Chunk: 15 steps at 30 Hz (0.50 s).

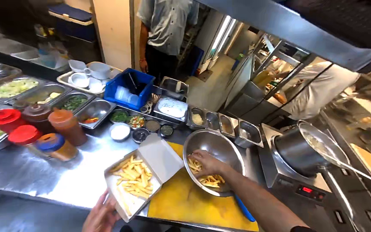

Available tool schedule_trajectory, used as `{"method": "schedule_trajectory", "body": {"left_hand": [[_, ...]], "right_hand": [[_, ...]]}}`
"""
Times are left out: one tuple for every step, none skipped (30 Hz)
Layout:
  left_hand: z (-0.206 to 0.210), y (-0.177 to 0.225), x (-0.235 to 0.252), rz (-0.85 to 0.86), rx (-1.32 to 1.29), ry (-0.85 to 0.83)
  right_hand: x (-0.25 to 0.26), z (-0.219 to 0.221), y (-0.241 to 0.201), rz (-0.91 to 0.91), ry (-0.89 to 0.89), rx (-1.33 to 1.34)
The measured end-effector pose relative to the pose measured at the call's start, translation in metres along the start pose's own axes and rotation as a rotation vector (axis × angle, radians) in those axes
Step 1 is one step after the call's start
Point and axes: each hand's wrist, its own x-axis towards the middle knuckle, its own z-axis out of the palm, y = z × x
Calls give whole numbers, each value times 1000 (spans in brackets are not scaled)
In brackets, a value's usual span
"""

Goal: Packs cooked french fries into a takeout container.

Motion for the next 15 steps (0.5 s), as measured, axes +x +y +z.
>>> {"method": "schedule_trajectory", "body": {"left_hand": [[0, 1, -1, -3, 6, -5], [0, 2, -2, -7, 7, -10], [1, 3, -3, -12, 4, -10], [1, 3, -4, -18, 2, -12], [1, 4, -5, -23, -4, -20], [-1, 4, -5, -22, -15, -29], [-2, 3, -4, -16, -23, -35], [-3, 1, -3, -3, -35, -37], [-4, -2, -2, 15, -51, -31], [-4, -6, -1, 35, -71, -21], [-3, -9, 1, 53, -94, -14], [-2, -11, 5, 70, -128, -5], [0, -13, 8, 82, -154, 5], [-1, -15, 11, 87, -161, 9], [-2, -15, 14, 94, -159, 4]], "right_hand": [[-3, 1, -2, 34, -45, -47], [-7, -1, -2, 53, -91, -79], [-16, -7, -1, 57, -122, -74], [-31, -16, 0, 55, -116, -46], [-51, -27, 1, 62, -28, -6], [-76, -36, 2, 104, 152, 48], [-100, -40, 6, 191, 384, 108], [-120, -38, 10, 331, 593, 177], [-138, -30, 15, 500, 707, 277], [-151, -15, 19, 647, 740, 436], [-159, 5, 17, 731, 714, 692], [-162, 25, 10, 731, 655, 1065], [-161, 44, 1, 684, 601, 1443], [-156, 61, -6, 648, 576, 1740], [-150, 69, -15, 647, 607, 1918]]}}
